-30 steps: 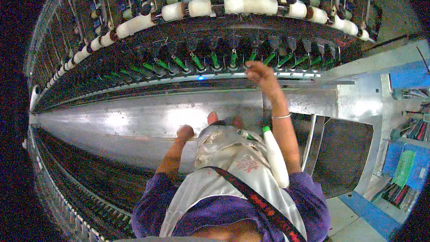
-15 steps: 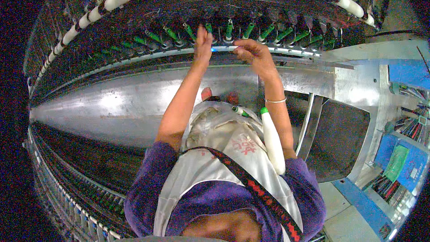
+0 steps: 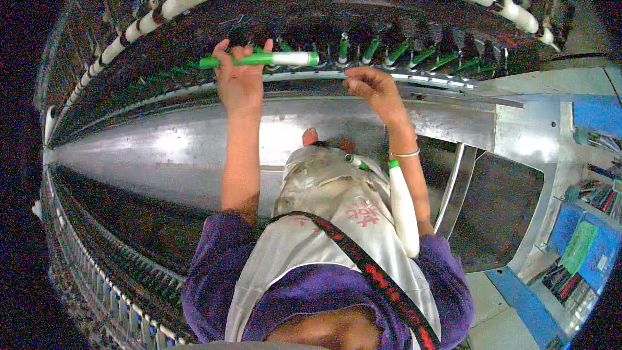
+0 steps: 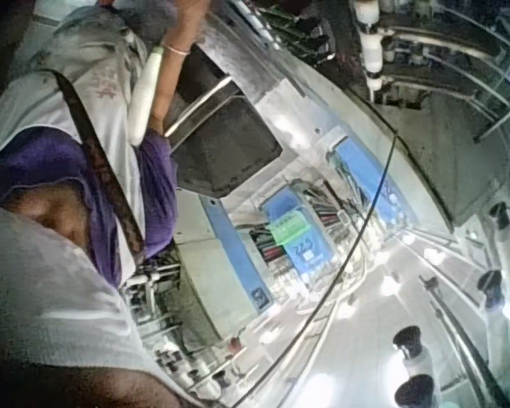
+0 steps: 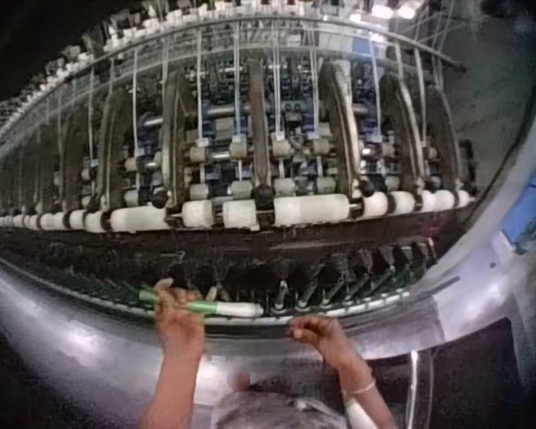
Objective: The person removes full white thread spools from a textile machine and replaces them with empty purple spools. They then thread the yarn through guides and secure it to the machine.
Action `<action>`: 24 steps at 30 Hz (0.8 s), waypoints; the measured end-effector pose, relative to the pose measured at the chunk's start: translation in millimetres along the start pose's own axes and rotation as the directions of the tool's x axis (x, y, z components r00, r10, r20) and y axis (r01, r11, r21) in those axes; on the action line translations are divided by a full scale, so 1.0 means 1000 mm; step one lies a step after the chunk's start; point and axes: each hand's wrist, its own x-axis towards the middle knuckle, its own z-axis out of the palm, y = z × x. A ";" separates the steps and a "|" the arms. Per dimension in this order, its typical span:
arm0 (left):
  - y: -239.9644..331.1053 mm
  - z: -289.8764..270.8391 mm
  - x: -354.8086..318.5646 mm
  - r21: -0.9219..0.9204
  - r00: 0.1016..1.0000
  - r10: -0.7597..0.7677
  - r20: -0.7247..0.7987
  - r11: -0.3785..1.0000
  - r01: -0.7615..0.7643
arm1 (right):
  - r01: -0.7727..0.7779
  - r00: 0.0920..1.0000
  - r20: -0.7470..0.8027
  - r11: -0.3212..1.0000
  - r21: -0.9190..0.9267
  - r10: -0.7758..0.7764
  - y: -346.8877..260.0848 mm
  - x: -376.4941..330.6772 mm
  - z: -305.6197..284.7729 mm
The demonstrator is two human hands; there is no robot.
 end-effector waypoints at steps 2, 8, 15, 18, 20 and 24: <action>0.022 -0.008 -0.010 -0.146 0.987 -0.119 -0.104 0.984 0.103 | 0.031 0.996 0.079 0.999 0.016 -0.032 -0.001 0.007 0.013; 0.033 -0.028 -0.034 -0.313 0.984 -0.130 -0.120 0.946 0.087 | -0.026 0.976 0.219 0.982 0.186 -0.015 -0.002 0.014 0.054; 0.035 -0.008 -0.053 -0.225 0.993 -0.083 -0.081 0.972 0.063 | 0.035 0.982 0.177 0.988 0.148 -0.061 -0.019 0.006 0.081; 0.035 0.004 -0.058 -0.159 0.999 -0.033 0.003 0.987 0.033 | 0.144 0.974 0.156 0.982 0.121 -0.162 -0.028 0.007 0.085; 0.032 0.011 -0.061 -0.109 0.991 0.014 0.131 0.994 0.000 | 0.240 0.962 0.117 0.968 0.076 -0.247 -0.029 0.007 0.084; 0.021 0.015 -0.061 -0.089 0.993 0.098 0.066 0.992 -0.092 | 0.557 0.781 -0.034 0.719 -0.415 -0.624 -0.018 0.000 0.079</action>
